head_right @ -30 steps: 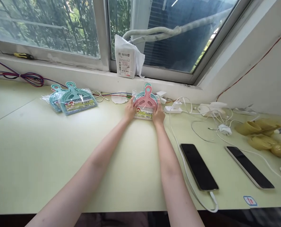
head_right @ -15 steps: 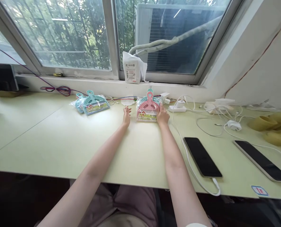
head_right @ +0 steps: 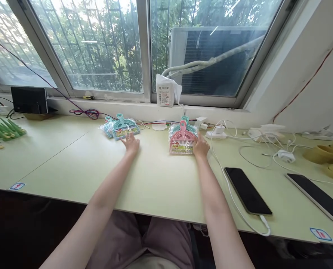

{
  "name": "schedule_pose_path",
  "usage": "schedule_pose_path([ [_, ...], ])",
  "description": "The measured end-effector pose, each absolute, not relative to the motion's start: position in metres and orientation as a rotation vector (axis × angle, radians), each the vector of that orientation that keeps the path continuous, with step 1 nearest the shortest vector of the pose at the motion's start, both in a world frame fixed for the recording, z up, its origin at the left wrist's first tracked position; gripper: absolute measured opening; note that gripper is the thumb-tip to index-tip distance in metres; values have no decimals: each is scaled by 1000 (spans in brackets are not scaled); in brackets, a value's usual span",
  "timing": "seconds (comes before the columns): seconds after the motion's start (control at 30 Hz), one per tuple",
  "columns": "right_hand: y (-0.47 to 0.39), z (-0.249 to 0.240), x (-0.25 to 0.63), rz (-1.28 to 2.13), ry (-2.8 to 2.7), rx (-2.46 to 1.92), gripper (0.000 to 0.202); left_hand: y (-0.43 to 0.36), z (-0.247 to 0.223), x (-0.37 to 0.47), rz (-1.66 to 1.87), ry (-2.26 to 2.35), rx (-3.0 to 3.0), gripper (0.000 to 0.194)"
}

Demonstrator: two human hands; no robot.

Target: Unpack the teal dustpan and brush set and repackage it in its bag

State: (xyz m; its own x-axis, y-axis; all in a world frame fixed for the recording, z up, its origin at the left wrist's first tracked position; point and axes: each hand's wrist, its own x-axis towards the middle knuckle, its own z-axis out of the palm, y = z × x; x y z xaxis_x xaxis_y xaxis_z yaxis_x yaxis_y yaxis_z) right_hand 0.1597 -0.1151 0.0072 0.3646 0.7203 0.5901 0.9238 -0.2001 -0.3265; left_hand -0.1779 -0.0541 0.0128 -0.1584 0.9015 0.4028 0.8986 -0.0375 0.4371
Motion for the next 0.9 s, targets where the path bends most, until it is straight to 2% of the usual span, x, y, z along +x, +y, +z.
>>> schedule_pose_path([
  [0.17, -152, 10, 137, -675, -1382, -1801, 57, -36, 20, -266, 699, 2289, 2074, 69],
  [0.3, -197, 8, 70, -606, -1990, -1482, 43, -34, 17, -288, 489, 2272, 2143, 60],
  [0.43, -227, 11, -6, -684, -2530, -724, 33, -54, 19, -280, 422, 2307, 2312, 54],
  [0.5, -231, 13, -25, -795, -2603, -385, 28, -73, 24, -281, 319, 2246, 2447, 47],
  [0.6, -228, 15, -24, -861, -2472, -399, 19, -107, 29, -296, 269, 2139, 2668, 43],
  [0.73, -216, 13, -5, -790, -2331, -565, 15, -132, 29, -329, 516, 2493, 2379, 53],
  [0.83, -210, 10, -1, -683, -2278, -658, 14, -118, 34, -348, 415, 2382, 2067, 69],
  [0.9, -209, 9, -4, -638, -2288, -675, 14, -100, 41, -353, 384, 2288, 1952, 88],
])
